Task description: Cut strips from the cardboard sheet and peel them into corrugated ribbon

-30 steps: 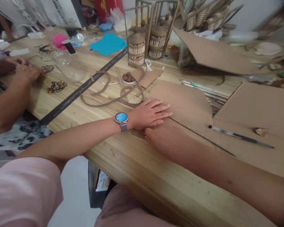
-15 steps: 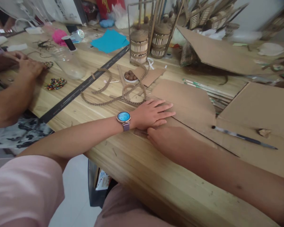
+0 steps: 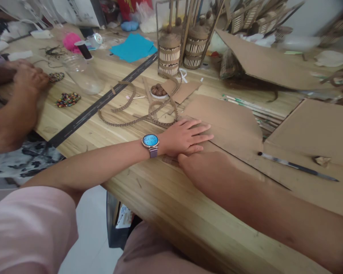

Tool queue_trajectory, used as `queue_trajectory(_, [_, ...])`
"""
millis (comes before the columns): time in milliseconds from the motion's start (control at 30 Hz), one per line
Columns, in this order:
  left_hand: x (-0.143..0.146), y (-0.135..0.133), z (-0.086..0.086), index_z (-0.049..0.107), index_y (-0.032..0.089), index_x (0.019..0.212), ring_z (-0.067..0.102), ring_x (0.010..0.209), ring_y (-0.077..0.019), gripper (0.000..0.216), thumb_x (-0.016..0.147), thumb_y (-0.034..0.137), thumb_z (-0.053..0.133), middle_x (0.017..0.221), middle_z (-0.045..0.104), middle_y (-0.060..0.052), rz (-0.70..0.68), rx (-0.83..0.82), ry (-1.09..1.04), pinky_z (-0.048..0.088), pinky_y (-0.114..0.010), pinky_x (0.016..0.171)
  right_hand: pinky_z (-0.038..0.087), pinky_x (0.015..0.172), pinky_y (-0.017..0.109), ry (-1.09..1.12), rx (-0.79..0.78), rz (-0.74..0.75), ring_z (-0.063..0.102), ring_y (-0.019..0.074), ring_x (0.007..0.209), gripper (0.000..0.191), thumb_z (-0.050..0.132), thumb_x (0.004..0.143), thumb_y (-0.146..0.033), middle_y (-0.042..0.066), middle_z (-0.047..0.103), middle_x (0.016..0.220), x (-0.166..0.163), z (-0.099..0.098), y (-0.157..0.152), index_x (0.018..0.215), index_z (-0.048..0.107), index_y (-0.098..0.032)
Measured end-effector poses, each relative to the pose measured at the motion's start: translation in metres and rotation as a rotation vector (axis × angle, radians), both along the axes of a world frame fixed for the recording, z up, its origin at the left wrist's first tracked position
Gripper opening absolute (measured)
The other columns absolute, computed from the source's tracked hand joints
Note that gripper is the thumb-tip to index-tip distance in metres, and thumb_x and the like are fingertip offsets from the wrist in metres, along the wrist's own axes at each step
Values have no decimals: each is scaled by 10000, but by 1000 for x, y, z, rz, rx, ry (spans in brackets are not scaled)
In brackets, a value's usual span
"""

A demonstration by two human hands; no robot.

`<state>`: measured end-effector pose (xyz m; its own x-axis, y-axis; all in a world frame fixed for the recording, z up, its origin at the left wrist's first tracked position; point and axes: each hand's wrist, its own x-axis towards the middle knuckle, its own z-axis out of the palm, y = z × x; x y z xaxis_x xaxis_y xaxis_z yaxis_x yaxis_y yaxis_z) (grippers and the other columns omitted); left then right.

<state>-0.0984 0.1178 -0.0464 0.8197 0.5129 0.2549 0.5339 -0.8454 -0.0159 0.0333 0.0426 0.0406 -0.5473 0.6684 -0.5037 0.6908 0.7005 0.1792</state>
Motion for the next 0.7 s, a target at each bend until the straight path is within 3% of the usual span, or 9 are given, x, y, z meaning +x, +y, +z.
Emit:
queue_trajectory(133, [-1,1,2,415,219,1493,345,1408,-325,561,1035,506,262,1555,388,-93,-14,-13,19,295,-464,1110,444,533,292,0,-45,-9,710,265,794,255,485,827,-46,146,714,906,-4,6,2,969,671,-147])
queue_trajectory(400, [-1,1,2,405,207,1497,345,1409,-325,591,1031,530,240,1562,374,-100,-30,-18,32,297,-473,1117,301,449,246,19,25,36,675,176,607,272,461,833,5,60,685,713,14,-2,-2,907,640,-185])
queue_trajectory(600, [-1,0,3,410,197,1495,342,1415,-332,607,1028,539,229,1558,380,-104,-31,-17,35,301,-466,1124,291,440,281,42,0,46,710,221,668,314,457,833,32,95,723,772,29,-4,-1,987,633,-179])
queue_trajectory(700, [-1,1,4,403,201,1498,332,1423,-324,596,1031,529,232,1560,379,-102,-28,-29,39,308,-465,1121,300,441,280,21,-53,6,723,235,679,274,514,813,39,58,721,729,39,-6,-2,903,628,-194])
